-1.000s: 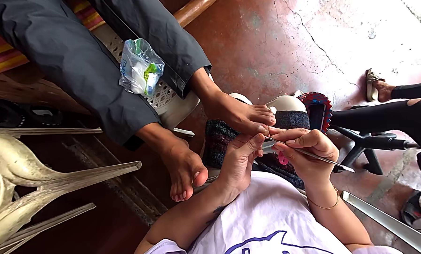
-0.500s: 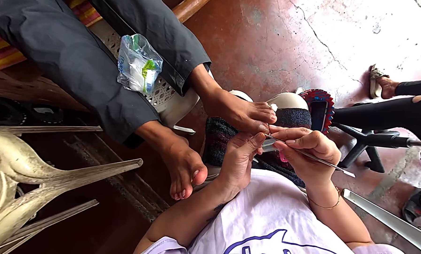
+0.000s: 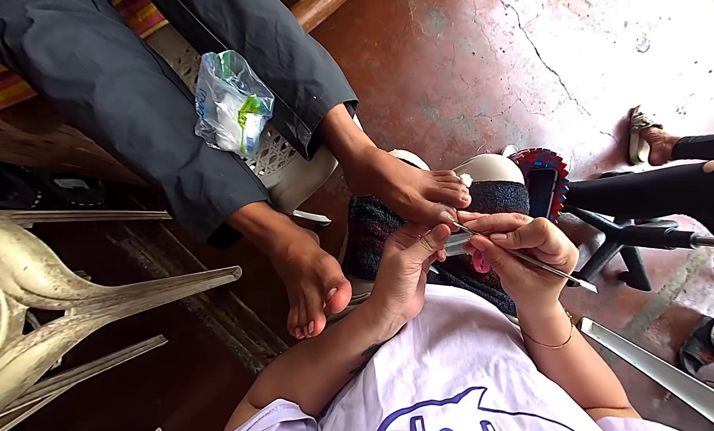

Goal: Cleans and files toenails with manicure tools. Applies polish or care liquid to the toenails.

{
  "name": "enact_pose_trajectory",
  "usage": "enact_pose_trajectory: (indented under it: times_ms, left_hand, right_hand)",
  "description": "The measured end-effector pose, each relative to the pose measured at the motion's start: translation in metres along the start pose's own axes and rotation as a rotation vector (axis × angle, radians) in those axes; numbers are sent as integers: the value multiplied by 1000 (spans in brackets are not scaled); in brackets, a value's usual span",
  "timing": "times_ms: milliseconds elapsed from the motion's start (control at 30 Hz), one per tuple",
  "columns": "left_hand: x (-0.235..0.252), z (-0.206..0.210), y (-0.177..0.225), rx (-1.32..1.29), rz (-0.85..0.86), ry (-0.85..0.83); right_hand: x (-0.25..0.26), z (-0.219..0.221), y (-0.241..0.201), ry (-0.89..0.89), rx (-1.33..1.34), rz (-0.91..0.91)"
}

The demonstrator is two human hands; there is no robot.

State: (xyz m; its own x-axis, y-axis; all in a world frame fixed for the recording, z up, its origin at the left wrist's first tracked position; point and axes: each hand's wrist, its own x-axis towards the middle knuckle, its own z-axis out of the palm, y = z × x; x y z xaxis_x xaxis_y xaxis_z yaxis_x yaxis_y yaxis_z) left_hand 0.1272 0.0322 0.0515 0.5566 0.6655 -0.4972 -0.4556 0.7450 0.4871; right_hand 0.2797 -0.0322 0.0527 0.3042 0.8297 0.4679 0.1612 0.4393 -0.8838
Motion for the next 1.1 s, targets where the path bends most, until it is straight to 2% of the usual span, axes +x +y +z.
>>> enact_pose_trajectory:
  times_ms: [333, 700, 900, 1100]
  left_hand:
    - [1, -1, 0, -10, -6, -21]
    - [1, -2, -1, -10, -8, -16]
    - [1, -1, 0, 25, 12, -37]
    - [0, 0, 0, 40, 20, -3]
  right_hand:
    - [-2, -1, 9, 53, 246, 126]
    - [0, -11, 9, -105, 67, 10]
    - [0, -6, 8, -2, 201, 67]
    - [2, -7, 2, -72, -69, -80]
